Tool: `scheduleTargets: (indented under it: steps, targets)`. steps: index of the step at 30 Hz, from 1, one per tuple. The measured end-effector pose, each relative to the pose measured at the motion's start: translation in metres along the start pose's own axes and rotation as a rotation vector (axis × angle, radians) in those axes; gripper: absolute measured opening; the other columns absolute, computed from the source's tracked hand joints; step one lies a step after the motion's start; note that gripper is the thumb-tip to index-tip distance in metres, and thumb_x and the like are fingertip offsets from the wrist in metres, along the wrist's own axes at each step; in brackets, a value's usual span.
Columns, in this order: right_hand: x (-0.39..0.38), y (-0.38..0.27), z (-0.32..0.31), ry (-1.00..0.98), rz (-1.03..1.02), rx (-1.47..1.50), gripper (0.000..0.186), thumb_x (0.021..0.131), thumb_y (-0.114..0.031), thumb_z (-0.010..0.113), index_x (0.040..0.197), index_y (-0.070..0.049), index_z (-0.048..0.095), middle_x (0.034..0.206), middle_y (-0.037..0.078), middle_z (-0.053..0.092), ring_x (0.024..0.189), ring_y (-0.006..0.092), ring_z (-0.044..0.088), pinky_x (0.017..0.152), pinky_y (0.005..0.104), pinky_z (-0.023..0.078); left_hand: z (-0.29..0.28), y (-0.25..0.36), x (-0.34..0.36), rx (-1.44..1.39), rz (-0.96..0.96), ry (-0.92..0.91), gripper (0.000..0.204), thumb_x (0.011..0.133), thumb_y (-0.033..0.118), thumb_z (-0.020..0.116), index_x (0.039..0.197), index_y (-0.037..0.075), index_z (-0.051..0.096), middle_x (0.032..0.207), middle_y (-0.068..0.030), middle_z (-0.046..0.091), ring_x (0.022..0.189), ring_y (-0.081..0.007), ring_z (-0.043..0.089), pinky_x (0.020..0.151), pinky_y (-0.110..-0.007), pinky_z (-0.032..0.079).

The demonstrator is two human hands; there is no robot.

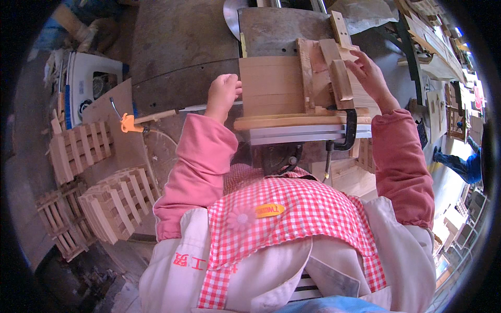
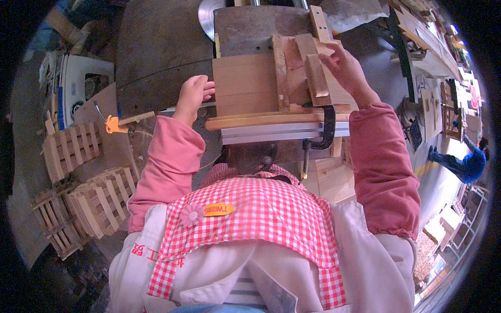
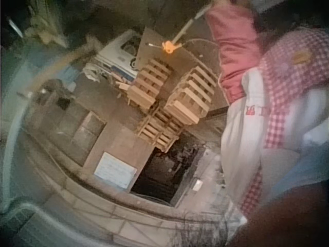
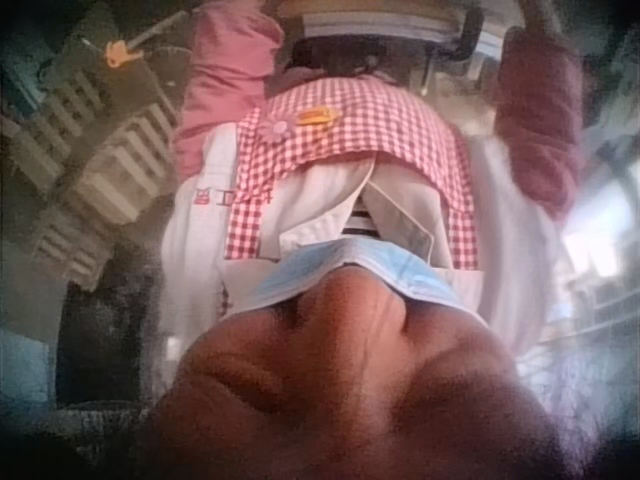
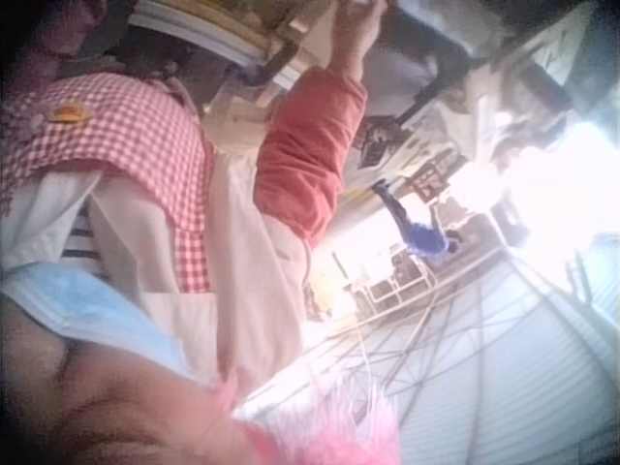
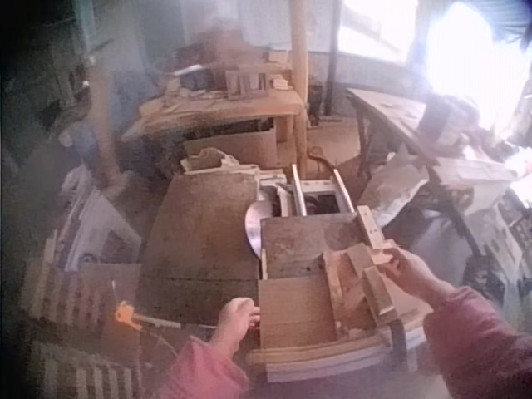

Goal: The person repeatedly picks up small wooden planks, places them on a table saw, and cuts them. After each cut, the person stacks the finished pieces on a nearby table. The process is repeated multiple times throughout the clip.

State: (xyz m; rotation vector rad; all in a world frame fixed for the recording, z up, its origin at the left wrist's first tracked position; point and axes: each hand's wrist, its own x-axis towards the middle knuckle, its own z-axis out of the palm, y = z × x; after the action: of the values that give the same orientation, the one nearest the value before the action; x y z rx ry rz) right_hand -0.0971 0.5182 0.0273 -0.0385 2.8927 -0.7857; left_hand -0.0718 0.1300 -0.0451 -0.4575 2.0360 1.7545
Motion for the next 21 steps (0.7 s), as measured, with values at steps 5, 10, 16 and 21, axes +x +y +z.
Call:
scheduleTargets:
  steps: [5, 10, 16, 21]
  targets:
    - [-0.014, -0.021, 0.008, -0.038, -0.005, -0.180, 0.065, 0.089, -0.049, 0.062, 0.139, -0.014, 0.041, 0.101, 0.015, 0.065, 0.089, 0.0273, 0.064, 0.079, 0.0374, 0.050, -0.003, -0.003, -0.004, 0.050, 0.029, 0.002, 0.044, 0.098, 0.035, 0.047, 0.121, -0.001, 0.054, 0.107, -0.0110, 0.065, 0.086, -0.0154, 0.063, 0.073, -0.029, 0.049]
    - [-0.021, -0.034, 0.008, -0.138, 0.034, -0.320, 0.075, 0.085, -0.054, 0.062, 0.142, -0.012, 0.036, 0.117, 0.021, 0.063, 0.105, 0.0369, 0.063, 0.089, 0.0424, 0.049, -0.009, -0.013, 0.009, 0.130, 0.113, -0.030, 0.041, 0.097, 0.032, 0.048, 0.119, -0.001, 0.056, 0.103, -0.0107, 0.066, 0.081, -0.0144, 0.062, 0.071, -0.029, 0.050]
    - [-0.018, -0.035, 0.013, -0.153, 0.038, -0.373, 0.077, 0.085, -0.053, 0.061, 0.142, -0.011, 0.034, 0.116, 0.023, 0.063, 0.105, 0.0389, 0.062, 0.088, 0.0442, 0.050, 0.007, -0.015, 0.041, 0.310, 0.268, 0.197, 0.041, 0.092, 0.033, 0.051, 0.115, 0.000, 0.061, 0.107, -0.0224, 0.066, 0.103, -0.0378, 0.063, 0.089, -0.043, 0.048]
    - [-0.017, -0.035, 0.017, -0.134, 0.008, -0.415, 0.074, 0.085, -0.051, 0.061, 0.142, -0.012, 0.036, 0.112, 0.023, 0.064, 0.102, 0.0392, 0.063, 0.086, 0.0454, 0.050, 0.000, -0.014, 0.045, 0.272, 0.216, 0.137, 0.041, 0.092, 0.028, 0.050, 0.119, -0.001, 0.059, 0.107, -0.0192, 0.067, 0.095, -0.0301, 0.064, 0.085, -0.038, 0.049]
